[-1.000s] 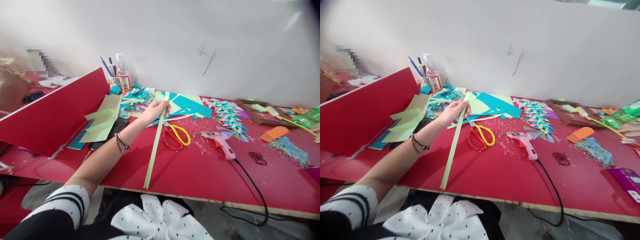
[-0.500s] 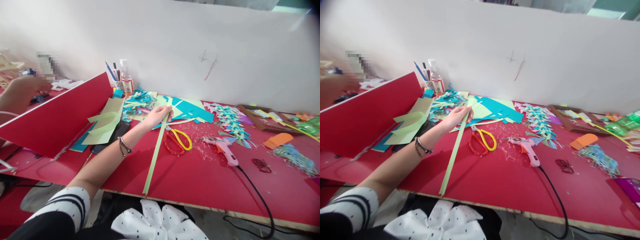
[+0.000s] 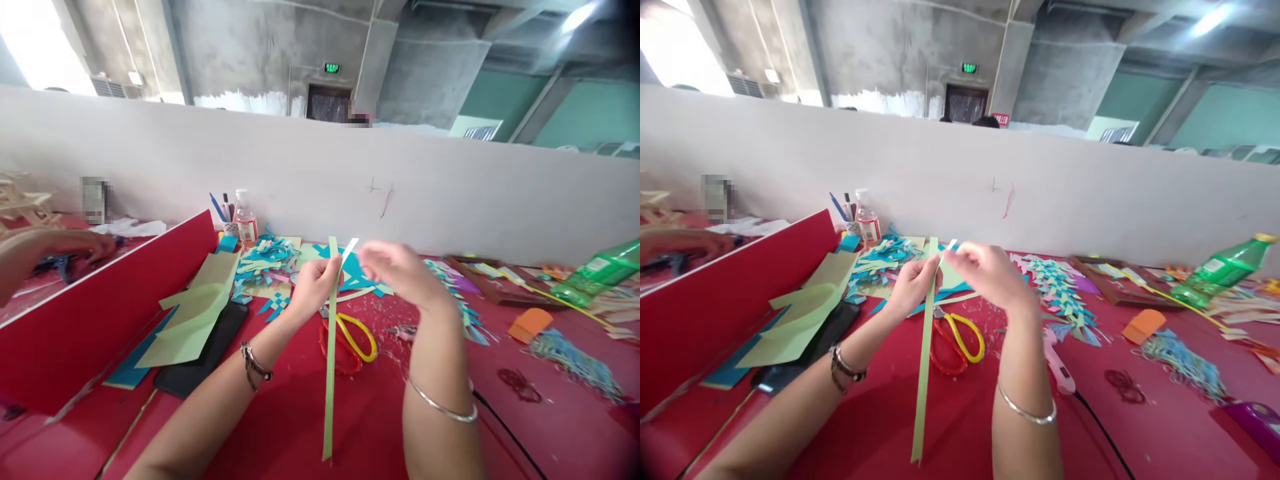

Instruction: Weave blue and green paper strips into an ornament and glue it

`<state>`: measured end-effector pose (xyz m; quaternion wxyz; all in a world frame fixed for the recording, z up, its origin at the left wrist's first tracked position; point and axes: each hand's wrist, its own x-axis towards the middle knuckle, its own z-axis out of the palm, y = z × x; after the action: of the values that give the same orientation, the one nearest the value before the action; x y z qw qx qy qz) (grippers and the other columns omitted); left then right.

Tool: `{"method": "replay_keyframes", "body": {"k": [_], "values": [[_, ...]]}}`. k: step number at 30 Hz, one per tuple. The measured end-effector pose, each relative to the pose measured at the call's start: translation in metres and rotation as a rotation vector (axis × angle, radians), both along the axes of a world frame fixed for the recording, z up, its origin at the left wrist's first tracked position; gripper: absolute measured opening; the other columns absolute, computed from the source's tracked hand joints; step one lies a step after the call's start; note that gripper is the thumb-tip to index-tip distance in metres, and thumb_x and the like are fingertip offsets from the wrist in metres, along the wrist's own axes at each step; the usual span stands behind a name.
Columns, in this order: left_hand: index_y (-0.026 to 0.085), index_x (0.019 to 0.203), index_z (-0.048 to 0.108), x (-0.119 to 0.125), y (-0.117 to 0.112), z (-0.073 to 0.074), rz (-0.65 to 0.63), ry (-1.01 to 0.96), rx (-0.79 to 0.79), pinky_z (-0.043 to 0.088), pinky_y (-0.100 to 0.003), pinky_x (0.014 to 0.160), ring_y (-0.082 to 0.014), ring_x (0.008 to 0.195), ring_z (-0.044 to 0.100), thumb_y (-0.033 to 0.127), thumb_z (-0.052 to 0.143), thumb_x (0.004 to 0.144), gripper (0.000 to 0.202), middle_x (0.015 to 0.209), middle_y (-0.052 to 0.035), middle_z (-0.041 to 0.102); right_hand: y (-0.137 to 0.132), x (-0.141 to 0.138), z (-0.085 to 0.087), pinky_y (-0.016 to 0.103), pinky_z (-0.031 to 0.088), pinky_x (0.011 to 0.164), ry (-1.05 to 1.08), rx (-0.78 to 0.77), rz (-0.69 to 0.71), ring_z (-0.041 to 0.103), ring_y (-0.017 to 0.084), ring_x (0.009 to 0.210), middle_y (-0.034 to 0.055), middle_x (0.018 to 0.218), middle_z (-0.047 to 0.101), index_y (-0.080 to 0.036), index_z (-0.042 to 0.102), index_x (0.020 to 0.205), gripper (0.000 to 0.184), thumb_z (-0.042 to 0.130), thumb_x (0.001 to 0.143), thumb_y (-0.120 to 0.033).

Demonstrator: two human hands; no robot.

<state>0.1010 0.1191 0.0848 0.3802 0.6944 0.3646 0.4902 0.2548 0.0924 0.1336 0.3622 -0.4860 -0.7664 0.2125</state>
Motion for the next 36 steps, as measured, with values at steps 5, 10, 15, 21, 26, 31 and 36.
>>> {"method": "replay_keyframes", "body": {"k": [5, 10, 15, 21, 26, 31, 36], "values": [[0.014, 0.046, 0.051, -0.007, 0.002, 0.002, 0.01, 0.004, 0.083, 0.036, -0.018, 0.047, -0.008, 0.042, 0.046, 0.045, 0.032, 0.083, 0.052, 0.043, 0.0011, 0.051, 0.024, -0.032, -0.011, 0.021, 0.028, 0.043, 0.099, -0.195, 0.15, 0.036, 0.006, 0.045, -0.0047, 0.049, 0.038, -0.017, 0.042, 0.059, 0.04, 0.039, 0.08, -0.051], [0.013, 0.055, 0.058, -0.014, 0.006, -0.001, -0.014, -0.034, 0.051, 0.039, -0.018, 0.051, -0.0092, 0.047, 0.051, 0.044, 0.031, 0.084, 0.051, 0.051, -0.0018, 0.059, 0.033, -0.04, -0.018, 0.02, 0.031, 0.045, 0.2, -0.181, 0.219, 0.041, 0.007, 0.046, -0.004, 0.05, 0.043, -0.017, 0.044, 0.061, 0.035, 0.042, 0.08, -0.047], [0.012, 0.057, 0.059, -0.014, 0.012, -0.004, -0.021, -0.089, 0.028, 0.039, -0.019, 0.049, -0.0087, 0.044, 0.047, 0.044, 0.027, 0.085, 0.054, 0.049, -0.0022, 0.057, 0.035, -0.043, -0.022, 0.021, 0.035, 0.048, 0.289, -0.159, 0.267, 0.044, 0.007, 0.047, -0.0028, 0.051, 0.048, -0.017, 0.044, 0.058, 0.033, 0.043, 0.08, -0.042], [0.014, 0.054, 0.054, -0.017, 0.014, -0.003, -0.058, -0.097, 0.065, 0.039, -0.019, 0.053, -0.0089, 0.049, 0.049, 0.041, 0.033, 0.084, 0.046, 0.05, 0.0005, 0.054, 0.039, -0.044, -0.024, 0.021, 0.035, 0.047, 0.317, -0.132, 0.228, 0.044, 0.007, 0.047, -0.0027, 0.05, 0.049, -0.017, 0.046, 0.06, 0.027, 0.043, 0.08, -0.034], [0.015, 0.05, 0.051, -0.021, 0.016, -0.003, 0.061, -0.017, 0.075, 0.037, -0.018, 0.05, -0.0083, 0.046, 0.047, 0.043, 0.033, 0.084, 0.048, 0.048, 0.001, 0.052, 0.042, -0.047, -0.027, 0.021, 0.034, 0.047, 0.321, -0.108, 0.192, 0.043, 0.007, 0.047, -0.0025, 0.049, 0.049, -0.017, 0.045, 0.058, 0.029, 0.043, 0.08, -0.036], [0.015, 0.049, 0.049, -0.023, 0.021, -0.005, 0.081, -0.058, -0.059, 0.031, -0.018, 0.039, -0.007, 0.036, 0.039, 0.047, 0.033, 0.082, 0.048, 0.042, 0.0027, 0.047, 0.046, -0.053, -0.03, 0.021, 0.033, 0.046, 0.374, -0.094, 0.094, 0.041, 0.007, 0.044, -0.0043, 0.047, 0.044, -0.018, 0.043, 0.057, 0.03, 0.043, 0.079, -0.037], [0.015, 0.052, 0.053, -0.024, 0.021, -0.004, 0.003, 0.025, -0.032, 0.034, -0.018, 0.044, -0.0077, 0.042, 0.043, 0.046, 0.034, 0.082, 0.047, 0.048, 0.0011, 0.053, 0.047, -0.052, -0.03, 0.021, 0.032, 0.047, 0.423, -0.056, 0.068, 0.04, 0.007, 0.044, -0.005, 0.048, 0.042, -0.018, 0.04, 0.056, 0.034, 0.041, 0.08, -0.042]]}}
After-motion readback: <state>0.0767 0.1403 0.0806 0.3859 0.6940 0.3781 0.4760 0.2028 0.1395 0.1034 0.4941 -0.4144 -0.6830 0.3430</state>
